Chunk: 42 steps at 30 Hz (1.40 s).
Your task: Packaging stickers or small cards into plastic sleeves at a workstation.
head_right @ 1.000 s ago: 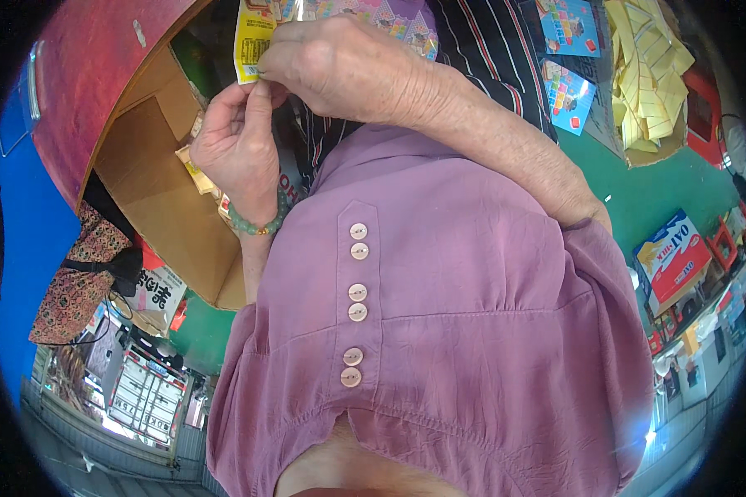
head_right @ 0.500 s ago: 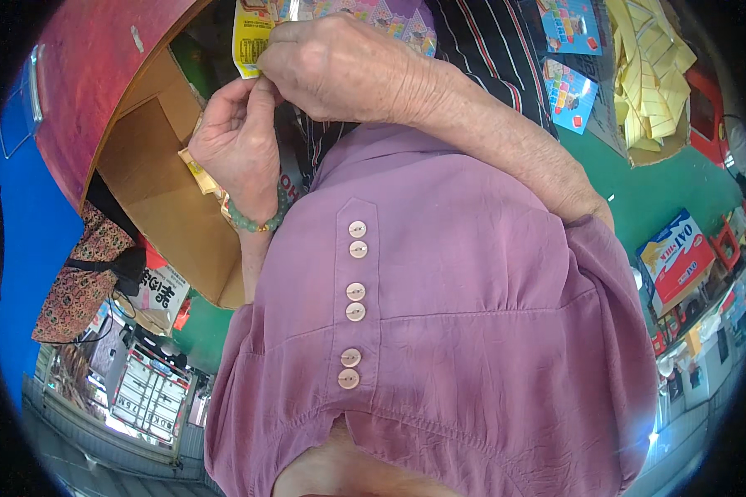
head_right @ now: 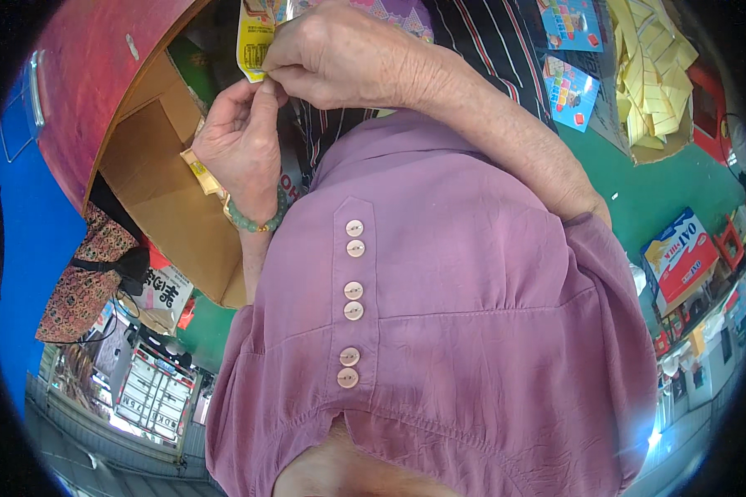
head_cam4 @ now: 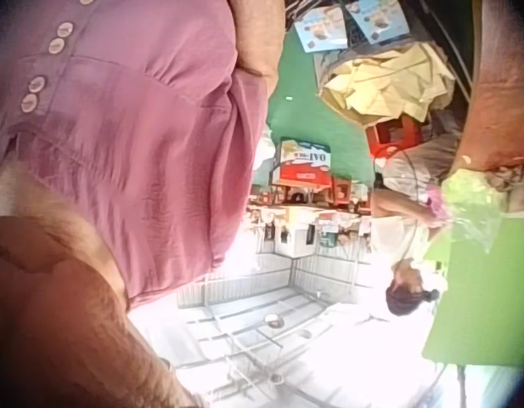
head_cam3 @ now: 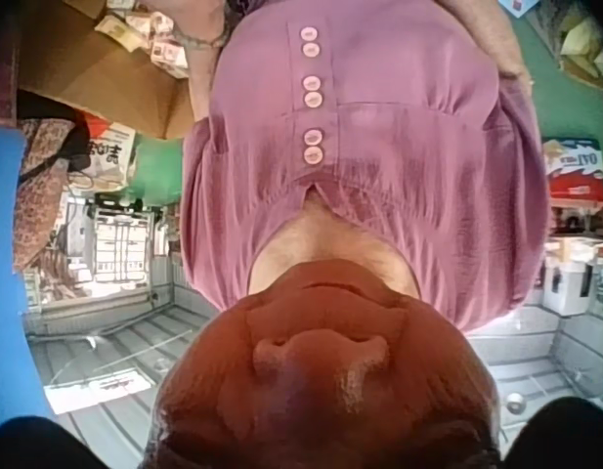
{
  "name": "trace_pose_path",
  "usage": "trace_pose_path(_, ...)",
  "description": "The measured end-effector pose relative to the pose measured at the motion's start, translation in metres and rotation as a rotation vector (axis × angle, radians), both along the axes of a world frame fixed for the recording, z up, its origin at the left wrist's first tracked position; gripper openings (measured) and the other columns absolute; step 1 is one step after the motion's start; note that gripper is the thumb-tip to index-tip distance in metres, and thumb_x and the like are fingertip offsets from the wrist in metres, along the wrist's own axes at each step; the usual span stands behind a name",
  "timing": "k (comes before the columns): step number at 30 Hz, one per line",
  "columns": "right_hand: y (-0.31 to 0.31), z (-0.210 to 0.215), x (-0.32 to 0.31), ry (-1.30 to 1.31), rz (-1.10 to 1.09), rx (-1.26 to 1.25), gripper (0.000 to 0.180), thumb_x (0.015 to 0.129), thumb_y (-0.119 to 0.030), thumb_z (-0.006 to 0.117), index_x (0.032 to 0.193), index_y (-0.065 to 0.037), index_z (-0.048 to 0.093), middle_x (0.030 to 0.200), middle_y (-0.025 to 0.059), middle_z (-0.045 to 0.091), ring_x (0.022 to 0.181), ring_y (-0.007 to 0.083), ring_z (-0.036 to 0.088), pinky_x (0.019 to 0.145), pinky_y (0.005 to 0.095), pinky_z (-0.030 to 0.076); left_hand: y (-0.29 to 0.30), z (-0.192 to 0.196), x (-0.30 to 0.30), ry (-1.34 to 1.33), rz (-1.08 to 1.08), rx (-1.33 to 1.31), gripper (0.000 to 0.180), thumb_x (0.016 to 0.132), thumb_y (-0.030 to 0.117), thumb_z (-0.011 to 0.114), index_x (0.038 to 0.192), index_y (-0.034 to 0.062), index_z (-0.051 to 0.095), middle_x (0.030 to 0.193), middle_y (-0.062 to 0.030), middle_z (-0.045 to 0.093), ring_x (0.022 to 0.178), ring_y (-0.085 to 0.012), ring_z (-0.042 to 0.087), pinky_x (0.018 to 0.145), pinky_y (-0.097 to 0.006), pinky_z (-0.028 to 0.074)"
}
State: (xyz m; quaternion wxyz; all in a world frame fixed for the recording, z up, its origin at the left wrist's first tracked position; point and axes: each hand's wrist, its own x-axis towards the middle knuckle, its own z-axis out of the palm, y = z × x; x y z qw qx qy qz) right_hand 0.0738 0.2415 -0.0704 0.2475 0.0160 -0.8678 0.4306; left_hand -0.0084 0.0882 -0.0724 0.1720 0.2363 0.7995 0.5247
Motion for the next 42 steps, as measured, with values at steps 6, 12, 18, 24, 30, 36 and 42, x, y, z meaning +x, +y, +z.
trace_pose_path(6, 0.003, -0.01, 0.001, -0.148, 0.104, -0.391, 0.012, 0.076, -0.003, 0.058, 0.065, 0.001, 0.053, 0.061, 0.0166, 0.054, 0.059, 0.0346, 0.058, 0.054, 0.0393, 0.046, -0.001, -0.002, 0.0, -0.035, -0.036, 0.035, 0.005, 0.08, -0.002, 0.066, 0.085, -0.003, 0.066, 0.066, 0.0016, 0.06, 0.056, -0.0005, 0.049, 0.049, -0.017, 0.04)
trace_pose_path(12, -0.002, -0.012, 0.002, -0.04, 0.011, -0.047, 0.013, 0.076, -0.003, 0.058, 0.065, 0.002, 0.053, 0.062, 0.0173, 0.056, 0.06, 0.0347, 0.059, 0.054, 0.04, 0.045, 0.0, 0.001, -0.002, -0.057, -0.103, 0.056, 0.006, 0.081, 0.0, 0.065, 0.087, -0.0039, 0.065, 0.071, -0.0007, 0.063, 0.061, -0.0028, 0.055, 0.054, -0.018, 0.045)
trace_pose_path(18, 0.0, -0.003, 0.005, -0.088, 0.004, -0.023, 0.011, 0.076, -0.003, 0.058, 0.066, 0.002, 0.054, 0.065, 0.0183, 0.057, 0.063, 0.0359, 0.06, 0.055, 0.0409, 0.046, -0.005, 0.001, -0.003, -0.025, -0.13, -0.027, 0.011, 0.085, 0.002, 0.062, 0.092, -0.0066, 0.063, 0.077, -0.0061, 0.065, 0.068, -0.0091, 0.061, 0.062, -0.022, 0.049)
trace_pose_path(24, 0.001, 0.001, 0.005, -0.067, 0.015, -0.059, 0.01, 0.076, -0.003, 0.057, 0.068, 0.002, 0.055, 0.065, 0.0186, 0.058, 0.063, 0.0363, 0.06, 0.055, 0.0403, 0.046, -0.008, 0.0, -0.004, 0.01, -0.183, -0.086, 0.013, 0.088, 0.0, 0.059, 0.098, -0.0087, 0.062, 0.085, -0.0107, 0.067, 0.075, -0.0143, 0.066, 0.071, -0.025, 0.053)
trace_pose_path(30, 0.001, -0.011, 0.002, -0.205, 0.065, -0.38, 0.008, 0.078, -0.003, 0.058, 0.073, 0.003, 0.058, 0.067, 0.0193, 0.059, 0.065, 0.0359, 0.061, 0.056, 0.0397, 0.047, -0.007, -0.001, -0.005, -0.004, -0.175, -0.069, 0.013, 0.088, 0.0, 0.059, 0.098, -0.0086, 0.062, 0.084, -0.0116, 0.067, 0.075, -0.0145, 0.065, 0.072, -0.025, 0.053)
trace_pose_path(36, -0.003, -0.008, 0.001, -0.075, 0.03, -0.345, 0.008, 0.079, -0.002, 0.06, 0.075, 0.005, 0.06, 0.069, 0.0192, 0.061, 0.066, 0.0353, 0.062, 0.057, 0.0384, 0.049, -0.003, -0.001, -0.003, -0.013, -0.095, 0.045, 0.007, 0.085, 0.002, 0.064, 0.089, -0.0038, 0.065, 0.073, -0.0058, 0.065, 0.062, -0.0071, 0.059, 0.055, -0.021, 0.047)
trace_pose_path(42, -0.002, 0.01, 0.005, 0.073, -0.074, 0.434, 0.007, 0.077, 0.0, 0.059, 0.083, 0.004, 0.06, 0.073, 0.0184, 0.06, 0.065, 0.034, 0.063, 0.057, 0.039, 0.051, -0.008, 0.002, -0.008, 0.236, -0.158, -0.057, 0.006, 0.083, -0.001, 0.063, 0.088, -0.0027, 0.064, 0.073, -0.0107, 0.065, 0.061, -0.018, 0.062, 0.055, -0.027, 0.048)
